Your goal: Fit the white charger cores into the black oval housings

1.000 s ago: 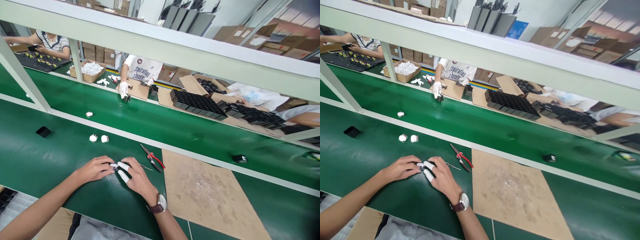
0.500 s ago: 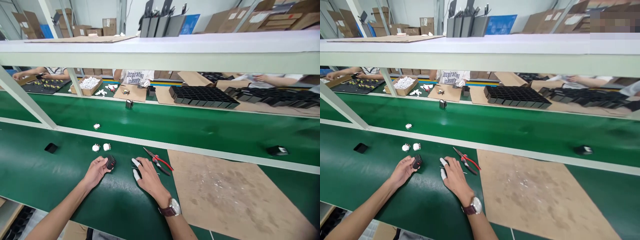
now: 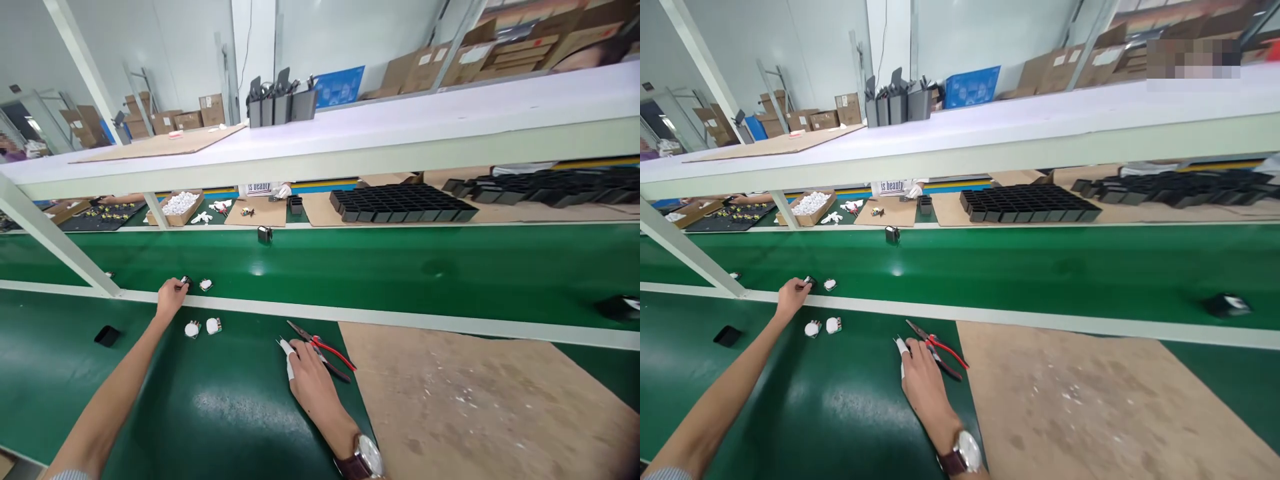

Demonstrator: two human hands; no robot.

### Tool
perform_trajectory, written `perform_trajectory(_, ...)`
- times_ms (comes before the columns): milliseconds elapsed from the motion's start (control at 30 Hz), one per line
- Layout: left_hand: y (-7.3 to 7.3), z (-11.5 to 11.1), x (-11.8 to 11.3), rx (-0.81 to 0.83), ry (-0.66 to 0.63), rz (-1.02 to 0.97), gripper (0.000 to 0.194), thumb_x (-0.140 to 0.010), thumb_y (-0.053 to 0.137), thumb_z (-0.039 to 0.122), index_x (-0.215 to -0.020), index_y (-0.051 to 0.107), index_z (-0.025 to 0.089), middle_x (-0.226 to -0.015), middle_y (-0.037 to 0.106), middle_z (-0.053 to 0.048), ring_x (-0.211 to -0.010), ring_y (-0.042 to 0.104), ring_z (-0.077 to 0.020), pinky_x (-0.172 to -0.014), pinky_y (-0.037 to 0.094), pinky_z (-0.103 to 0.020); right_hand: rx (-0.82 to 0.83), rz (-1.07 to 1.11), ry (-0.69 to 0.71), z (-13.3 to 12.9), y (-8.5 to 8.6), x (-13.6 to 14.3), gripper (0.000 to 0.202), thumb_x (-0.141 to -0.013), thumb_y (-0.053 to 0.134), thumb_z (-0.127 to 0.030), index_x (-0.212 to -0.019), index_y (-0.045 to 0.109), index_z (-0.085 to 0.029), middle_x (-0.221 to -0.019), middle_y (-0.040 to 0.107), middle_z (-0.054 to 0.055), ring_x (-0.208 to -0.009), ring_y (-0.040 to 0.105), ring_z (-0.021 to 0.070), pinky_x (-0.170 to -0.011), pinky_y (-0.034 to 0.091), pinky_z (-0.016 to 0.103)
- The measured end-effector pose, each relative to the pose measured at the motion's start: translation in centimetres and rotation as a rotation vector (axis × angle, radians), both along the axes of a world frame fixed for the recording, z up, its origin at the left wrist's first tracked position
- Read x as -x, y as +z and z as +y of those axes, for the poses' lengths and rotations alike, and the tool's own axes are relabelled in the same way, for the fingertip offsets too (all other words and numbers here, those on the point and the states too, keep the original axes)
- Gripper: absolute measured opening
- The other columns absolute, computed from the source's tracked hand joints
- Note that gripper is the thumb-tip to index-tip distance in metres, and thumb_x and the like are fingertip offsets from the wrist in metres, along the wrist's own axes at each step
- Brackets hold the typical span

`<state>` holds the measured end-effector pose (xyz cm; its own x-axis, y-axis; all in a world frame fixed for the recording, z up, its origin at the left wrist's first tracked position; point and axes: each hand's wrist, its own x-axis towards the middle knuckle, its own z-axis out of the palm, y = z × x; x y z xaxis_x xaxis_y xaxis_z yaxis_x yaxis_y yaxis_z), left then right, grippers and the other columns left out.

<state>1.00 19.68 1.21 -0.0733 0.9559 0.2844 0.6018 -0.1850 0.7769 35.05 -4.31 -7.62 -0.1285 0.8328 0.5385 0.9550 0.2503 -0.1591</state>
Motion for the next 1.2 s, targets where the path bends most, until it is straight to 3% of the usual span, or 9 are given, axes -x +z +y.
perform_trajectory(267,-2.4,1.0,-3.2,-0.194,-0.175,0.283,0.022,-0.089,0.067,0.034,-0.105,0.071,0.019,-0.134,0.066,-0.019,-0.136,0.055,-0.0373,-0.118,0.041,-0.056,-0.028,-0.048,-0.021,0.3,0.1,0.1,0.052,-0.074,0.048,0.008,-0.113,0.068,-0.02,-0.116,0.067,0.012,-0.097,0.062,0.0297,-0.087,0.054,0.044)
perform_trajectory(467,-2.9,1.8,-7.8,-0.134,-0.319,0.353,0.034,-0.082,0.071,0.016,-0.116,0.071,0.016,-0.116,0.072,-0.018,-0.116,0.066,-0.0377,-0.105,0.053,-0.057,-0.063,-0.058,0.029,0.5,-1.2,-0.6,0.055,-0.069,0.05,0.003,-0.115,0.067,-0.023,-0.117,0.067,0.012,-0.101,0.062,0.0311,-0.089,0.055,0.045)
perform_trajectory(567,-2.6,-1.3,-8.5,-0.139,-0.375,0.362,0.042,-0.083,0.069,0.014,-0.125,0.068,0.016,-0.119,0.07,-0.017,-0.117,0.065,-0.035,-0.107,0.052,-0.054,-0.095,0.003,0.074,0.6,-2.0,-1.1,0.051,-0.078,0.053,-0.004,-0.122,0.066,-0.027,-0.115,0.067,0.011,-0.1,0.063,0.0323,-0.093,0.053,0.049)
perform_trajectory(700,-3.5,-10.4,-8.2,-0.112,-0.568,0.375,0.061,-0.078,0.077,0.017,-0.137,0.062,0.025,-0.119,0.07,-0.009,-0.111,0.068,-0.0275,-0.101,0.058,-0.041,-0.082,0.019,0.104,0.5,-2.0,-1.0,0.039,-0.083,0.052,-0.006,-0.114,0.067,-0.025,-0.116,0.066,0.013,-0.1,0.062,0.0334,-0.09,0.052,0.05)
perform_trajectory(800,-3.7,-15.6,-5.7,-0.066,-0.664,0.394,0.064,-0.081,0.082,0.026,-0.142,0.059,0.026,-0.125,0.069,-0.01,-0.115,0.068,-0.029,-0.102,0.058,-0.043,-0.051,0.026,0.119,0.1,-1.0,-0.2,0.036,-0.088,0.049,-0.006,-0.115,0.066,-0.022,-0.12,0.065,0.015,-0.103,0.061,0.0337,-0.087,0.053,0.049)
perform_trajectory(867,-2.8,-16.3,-2.1,-0.094,-0.653,0.396,0.068,-0.081,0.086,0.042,-0.142,0.059,0.027,-0.136,0.066,-0.013,-0.125,0.063,-0.0318,-0.109,0.054,-0.048,-0.051,0.068,0.134,-0.2,-0.1,0.7,0.036,-0.095,0.048,-0.009,-0.125,0.064,-0.021,-0.12,0.064,0.015,-0.105,0.061,0.0328,-0.089,0.054,0.05)
perform_trajectory(933,-1.6,-14.9,2.7,-0.187,-0.461,0.417,0.054,-0.088,0.081,0.046,-0.136,0.064,0.027,-0.139,0.065,-0.013,-0.132,0.058,-0.0339,-0.115,0.047,-0.053,-0.061,0.11,0.151,-0.6,0.8,1.9,0.035,-0.1,0.049,-0.012,-0.132,0.062,-0.02,-0.119,0.064,0.014,-0.105,0.061,0.0313,-0.089,0.055,0.049)
perform_trajectory(1067,0.0,-10.6,12.8,-0.191,0.232,0.531,0.048,-0.088,0.073,0.042,-0.129,0.068,0.018,-0.142,0.063,-0.02,-0.139,0.049,-0.0454,-0.116,0.038,-0.067,-0.002,0.181,0.231,-1.0,2.2,5.0,0.032,-0.105,0.054,-0.022,-0.136,0.059,-0.02,-0.119,0.063,0.014,-0.105,0.061,0.0299,-0.089,0.057,0.048)
perform_trajectory(1200,-0.2,-9.5,16.6,0.013,0.275,0.524,0.04,-0.085,0.067,0.036,-0.114,0.073,0.009,-0.121,0.073,-0.025,-0.118,0.064,-0.0486,-0.102,0.05,-0.068,0.145,0.186,0.333,-0.3,2.9,8.4,0.037,-0.101,0.064,-0.034,-0.135,0.059,-0.019,-0.125,0.062,0.015,-0.108,0.061,0.031,-0.089,0.058,0.048)
